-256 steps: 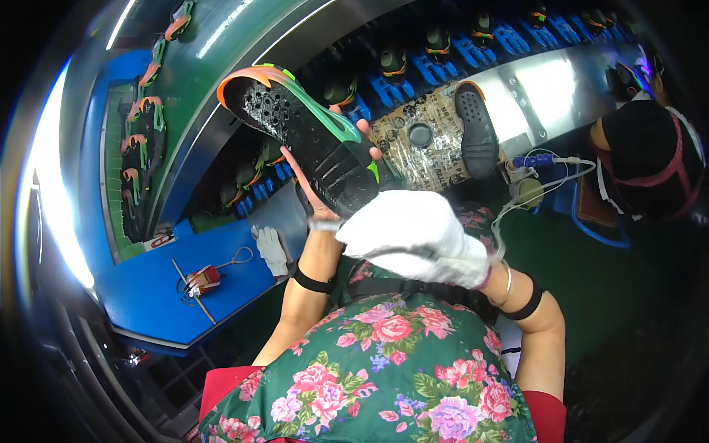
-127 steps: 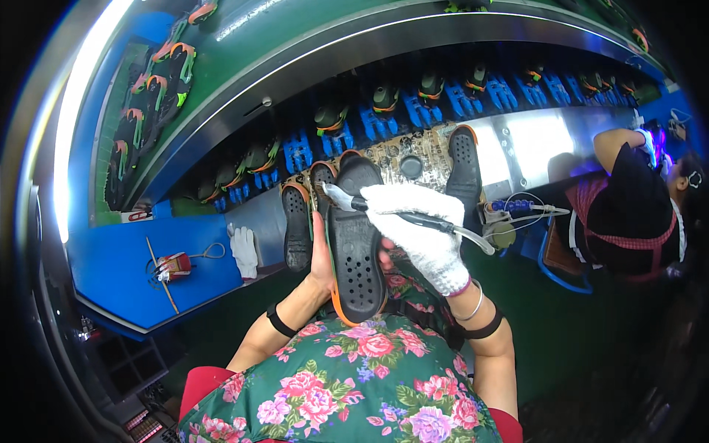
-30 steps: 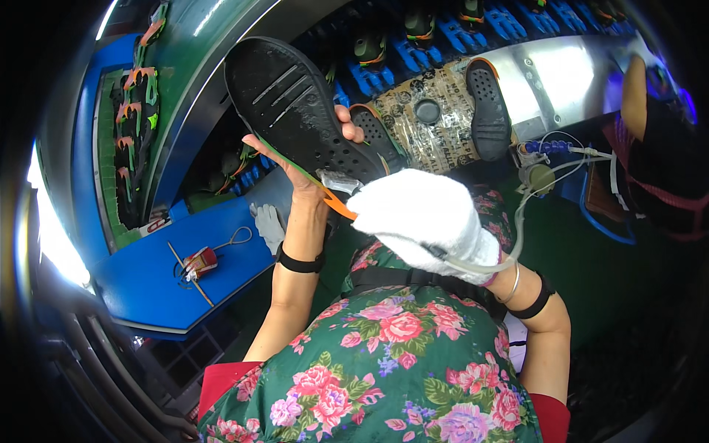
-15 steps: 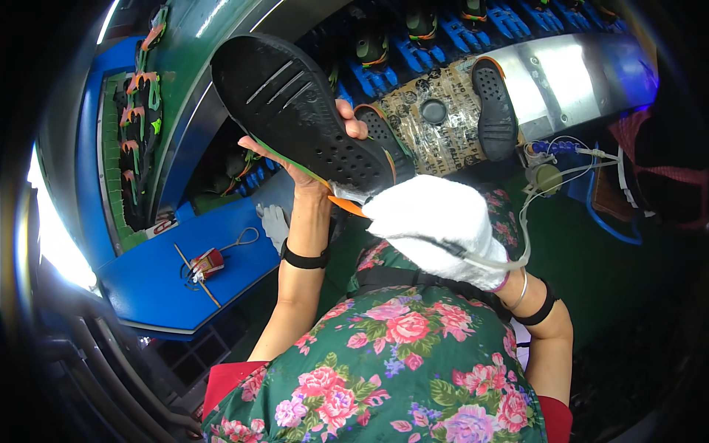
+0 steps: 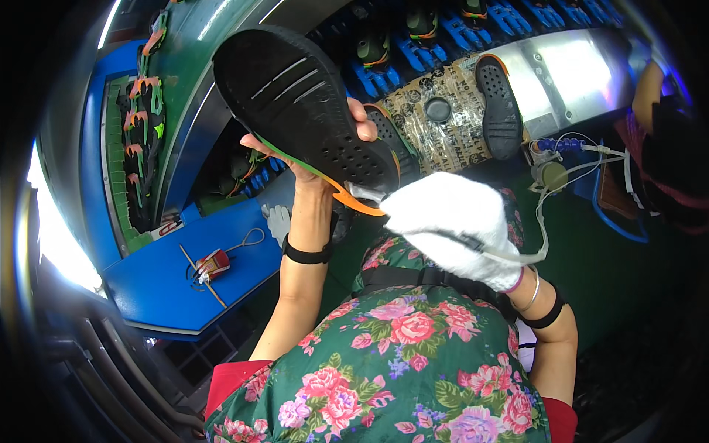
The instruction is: Apply glue to shoe soles using a brush on an assembly line.
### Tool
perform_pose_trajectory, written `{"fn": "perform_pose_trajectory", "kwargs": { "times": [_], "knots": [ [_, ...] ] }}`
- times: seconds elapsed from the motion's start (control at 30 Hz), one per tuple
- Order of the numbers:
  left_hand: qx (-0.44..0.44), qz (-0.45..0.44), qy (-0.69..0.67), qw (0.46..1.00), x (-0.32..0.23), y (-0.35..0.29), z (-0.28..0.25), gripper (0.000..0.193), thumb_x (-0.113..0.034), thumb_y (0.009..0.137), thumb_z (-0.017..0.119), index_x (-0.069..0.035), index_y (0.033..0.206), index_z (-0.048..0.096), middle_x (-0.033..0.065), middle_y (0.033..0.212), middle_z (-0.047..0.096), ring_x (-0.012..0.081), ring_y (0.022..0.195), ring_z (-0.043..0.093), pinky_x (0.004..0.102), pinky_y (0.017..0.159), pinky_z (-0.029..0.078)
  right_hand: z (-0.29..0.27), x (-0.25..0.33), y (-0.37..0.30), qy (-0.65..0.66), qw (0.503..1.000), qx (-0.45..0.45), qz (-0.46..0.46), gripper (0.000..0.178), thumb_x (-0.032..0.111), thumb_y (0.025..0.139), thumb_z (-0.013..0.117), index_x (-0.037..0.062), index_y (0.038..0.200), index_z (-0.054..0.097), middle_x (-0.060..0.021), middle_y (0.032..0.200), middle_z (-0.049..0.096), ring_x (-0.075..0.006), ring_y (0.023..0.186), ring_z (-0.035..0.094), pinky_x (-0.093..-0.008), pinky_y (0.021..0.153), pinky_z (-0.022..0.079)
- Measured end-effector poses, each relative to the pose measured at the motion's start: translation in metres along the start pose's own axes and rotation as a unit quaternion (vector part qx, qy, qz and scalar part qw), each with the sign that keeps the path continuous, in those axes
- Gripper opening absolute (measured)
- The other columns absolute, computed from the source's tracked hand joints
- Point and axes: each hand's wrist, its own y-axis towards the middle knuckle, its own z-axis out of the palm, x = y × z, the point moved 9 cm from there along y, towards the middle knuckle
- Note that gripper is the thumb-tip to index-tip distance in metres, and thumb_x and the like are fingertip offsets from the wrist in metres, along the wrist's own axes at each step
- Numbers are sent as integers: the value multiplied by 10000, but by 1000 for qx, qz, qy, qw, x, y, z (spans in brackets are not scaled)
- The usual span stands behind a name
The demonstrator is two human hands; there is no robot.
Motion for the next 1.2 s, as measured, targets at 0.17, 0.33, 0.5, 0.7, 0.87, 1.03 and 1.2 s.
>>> {"fn": "perform_pose_trajectory", "kwargs": {
  "times": [0.17,0.33,0.5,0.7,0.87,1.03,1.2],
  "knots": [
    [3,-15,-6,1000,0,-2,-8,1289,-1006,570,518,1,1373,471,291,1128,600,387,960,643,480,743,571,3,6,-1,0,1000,3,3,169,-3,727,789,44,888,773,-124,938,764,-276,863,737,-362,758,575],
    [-106,-34,62,992,2,-5,-23,1290,-1010,585,489,17,1364,471,276,1110,613,374,926,656,482,755,580,11,13,-3,-40,999,23,-20,229,19,751,807,65,973,778,-85,982,766,-254,877,733,-348,766,580],
    [3,-2,10,1000,6,3,0,1267,-1013,615,447,12,1358,475,270,1090,621,369,915,664,481,728,593,7,16,0,-5,1000,-3,-12,190,0,733,801,52,914,774,-113,960,764,-269,875,734,-358,765,578],
    [2,6,38,999,9,3,-8,1276,-1028,620,393,14,1351,480,260,1056,636,361,885,674,463,705,591,0,8,-10,-5,999,-36,12,137,-21,730,792,33,853,763,-153,936,758,-294,873,735,-365,774,574],
    [-87,-19,52,995,17,0,-10,1281,-1035,616,375,13,1342,492,254,1049,642,353,872,675,452,709,585,-8,-9,-22,81,990,-82,80,114,-42,751,772,18,846,753,-160,920,751,-283,884,736,-353,778,573],
    [-78,-23,6,997,21,2,-8,1282,-1037,617,363,16,1337,499,245,1029,651,332,862,686,442,731,592,-9,-11,-27,0,994,-76,74,134,-56,763,752,15,877,754,-152,959,755,-274,902,733,-362,802,579],
    [3,-108,5,994,34,7,-8,1316,-1013,647,361,6,1480,399,313,1132,649,342,922,734,442,764,643,4,-4,-16,-34,999,5,16,163,-26,734,773,26,889,774,-144,967,759,-287,890,738,-366,788,581]
  ]
}}
